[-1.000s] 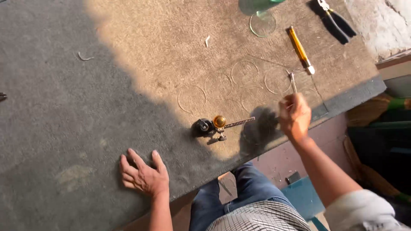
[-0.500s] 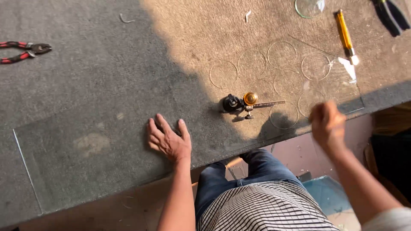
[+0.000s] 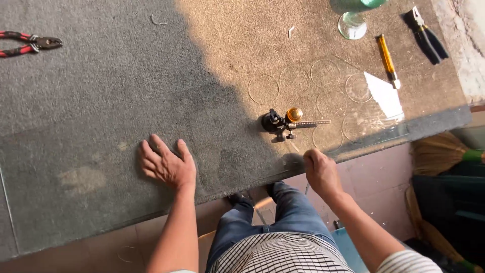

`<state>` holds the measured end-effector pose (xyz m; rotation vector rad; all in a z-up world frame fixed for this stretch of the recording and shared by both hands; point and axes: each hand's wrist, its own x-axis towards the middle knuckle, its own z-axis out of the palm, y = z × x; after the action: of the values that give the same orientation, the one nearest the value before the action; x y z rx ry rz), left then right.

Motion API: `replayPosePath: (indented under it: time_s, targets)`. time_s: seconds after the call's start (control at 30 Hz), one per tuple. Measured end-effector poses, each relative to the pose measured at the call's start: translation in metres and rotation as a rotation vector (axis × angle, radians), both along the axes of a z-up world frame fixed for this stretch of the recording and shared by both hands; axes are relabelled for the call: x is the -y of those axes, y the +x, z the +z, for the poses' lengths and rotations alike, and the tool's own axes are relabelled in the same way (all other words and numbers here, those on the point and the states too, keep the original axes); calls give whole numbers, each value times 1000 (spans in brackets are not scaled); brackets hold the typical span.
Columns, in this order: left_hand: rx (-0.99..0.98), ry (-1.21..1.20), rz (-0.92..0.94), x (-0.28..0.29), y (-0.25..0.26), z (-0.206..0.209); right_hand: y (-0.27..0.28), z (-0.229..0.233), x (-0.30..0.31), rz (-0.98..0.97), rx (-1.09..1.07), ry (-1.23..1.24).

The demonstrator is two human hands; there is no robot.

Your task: Using a circular glass cutter to score multiple circles on a glass sheet

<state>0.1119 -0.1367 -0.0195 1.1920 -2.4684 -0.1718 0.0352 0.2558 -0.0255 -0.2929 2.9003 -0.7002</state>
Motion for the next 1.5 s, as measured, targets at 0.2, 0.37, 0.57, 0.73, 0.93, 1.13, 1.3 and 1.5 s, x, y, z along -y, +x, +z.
replayPosePath:
  time_s: [0.2,0.37,0.57,0.73,0.93,1.13,1.3,1.5]
  targets:
    - [39,1,44,-3,-10,-1,-19,-2,12,-42,-19,79]
    - [33,28,32,-3,-8,1,-5,31,39,-37,50,144]
    - [39,42,39,-1,-9,-1,16,21,46,-12,98,102]
    - [54,69,33,-3,-10,4,21,33,52,-11,102,114]
    - [54,51,35,-1,-9,2,21,31,66,65,90,112]
    - [57,16,24,-1,-8,1,-11,46,111,51,135,72]
    - [49,32,24,-2,-10,5,-23,67,140,-48,266,-112]
    - [39,33,19,-1,-8,0,1,89,100,-39,470,-42]
